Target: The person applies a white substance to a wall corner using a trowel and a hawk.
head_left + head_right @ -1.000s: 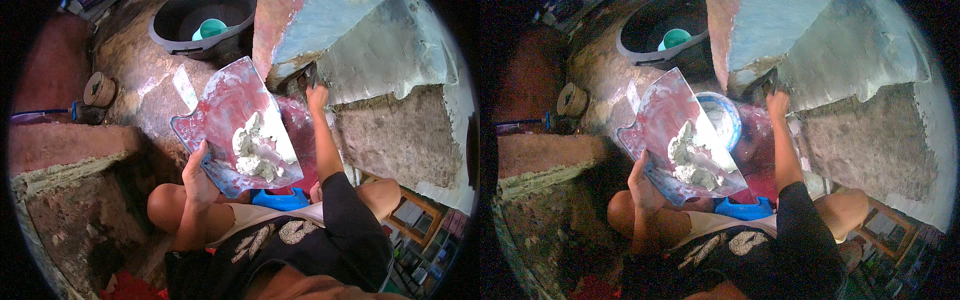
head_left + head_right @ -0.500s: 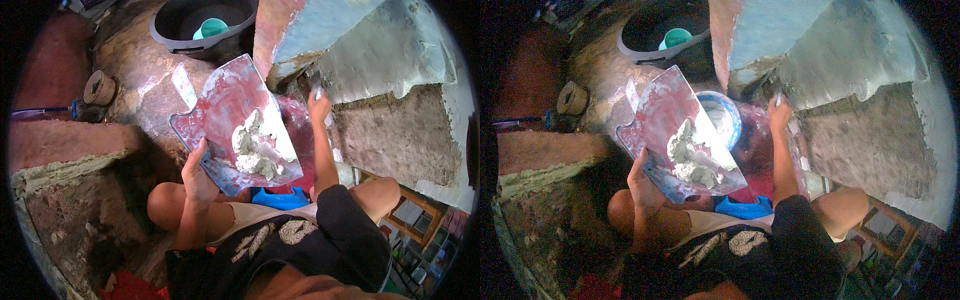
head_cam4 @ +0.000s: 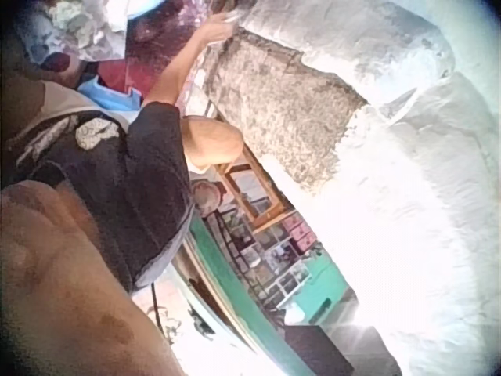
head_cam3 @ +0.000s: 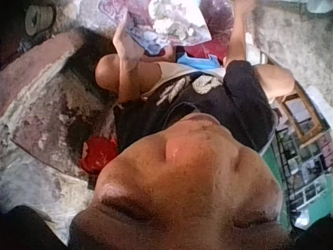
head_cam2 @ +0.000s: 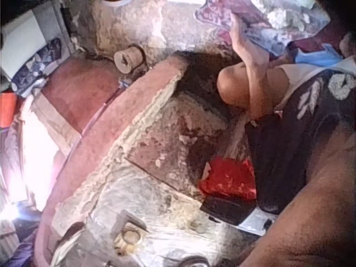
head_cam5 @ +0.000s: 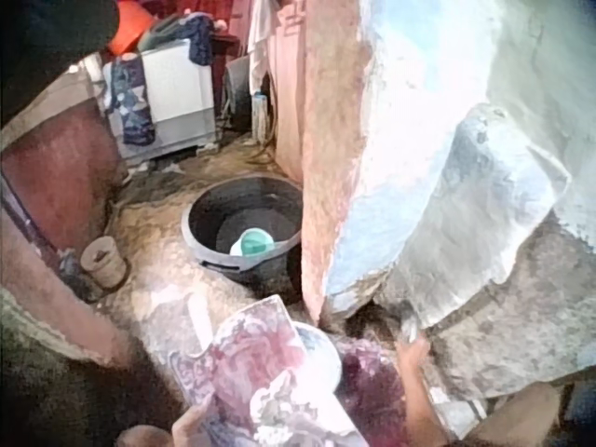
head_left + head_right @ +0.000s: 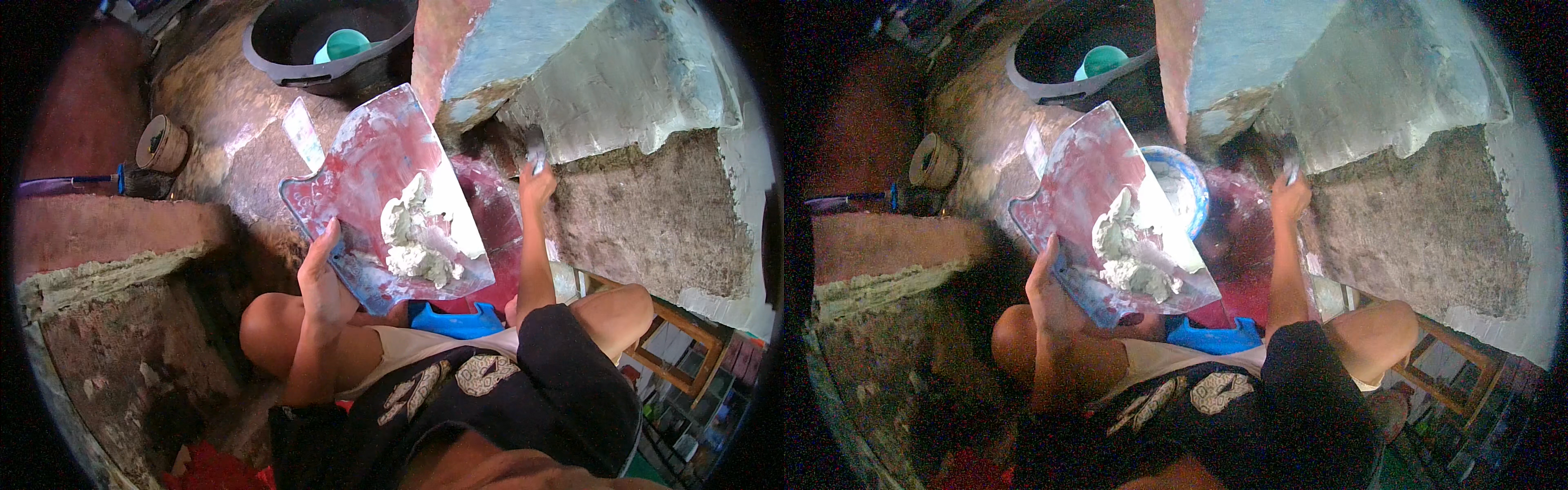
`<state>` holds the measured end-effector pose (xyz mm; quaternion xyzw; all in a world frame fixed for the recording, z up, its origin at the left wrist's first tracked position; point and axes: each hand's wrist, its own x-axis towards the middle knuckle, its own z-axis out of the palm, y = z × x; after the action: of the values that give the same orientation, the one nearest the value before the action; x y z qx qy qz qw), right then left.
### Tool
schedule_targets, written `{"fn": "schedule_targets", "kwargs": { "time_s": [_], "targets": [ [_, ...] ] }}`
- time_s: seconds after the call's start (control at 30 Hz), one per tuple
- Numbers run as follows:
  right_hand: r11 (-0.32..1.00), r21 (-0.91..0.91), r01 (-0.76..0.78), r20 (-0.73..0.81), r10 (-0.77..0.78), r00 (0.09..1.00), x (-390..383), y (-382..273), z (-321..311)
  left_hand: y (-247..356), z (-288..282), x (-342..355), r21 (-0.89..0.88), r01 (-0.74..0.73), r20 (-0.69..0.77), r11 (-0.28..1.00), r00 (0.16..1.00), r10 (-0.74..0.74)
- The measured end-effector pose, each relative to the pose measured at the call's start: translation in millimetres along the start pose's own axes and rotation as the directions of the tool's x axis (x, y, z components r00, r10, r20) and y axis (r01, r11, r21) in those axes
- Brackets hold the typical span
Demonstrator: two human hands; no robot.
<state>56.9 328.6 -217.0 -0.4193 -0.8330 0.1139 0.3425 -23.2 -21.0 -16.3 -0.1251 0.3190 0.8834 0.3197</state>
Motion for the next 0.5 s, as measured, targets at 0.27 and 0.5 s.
{"fn": "schedule_targets", "kwargs": {
  "time_s": [0.27,0.5],
  "targets": [
    [0.95,0.293,-0.106,0.192,0.05,0.98,-39,-37,-58,2,-9,7,-0.057,0.135,0.026,0.989,0.991,-0.134],
    [0.116,0.767,-0.631,0.631,0.046,0.775,6,-160,-157,-3,-16,20,0.138,0.212,-0.037,0.968,0.977,-0.209]
  ]
}}
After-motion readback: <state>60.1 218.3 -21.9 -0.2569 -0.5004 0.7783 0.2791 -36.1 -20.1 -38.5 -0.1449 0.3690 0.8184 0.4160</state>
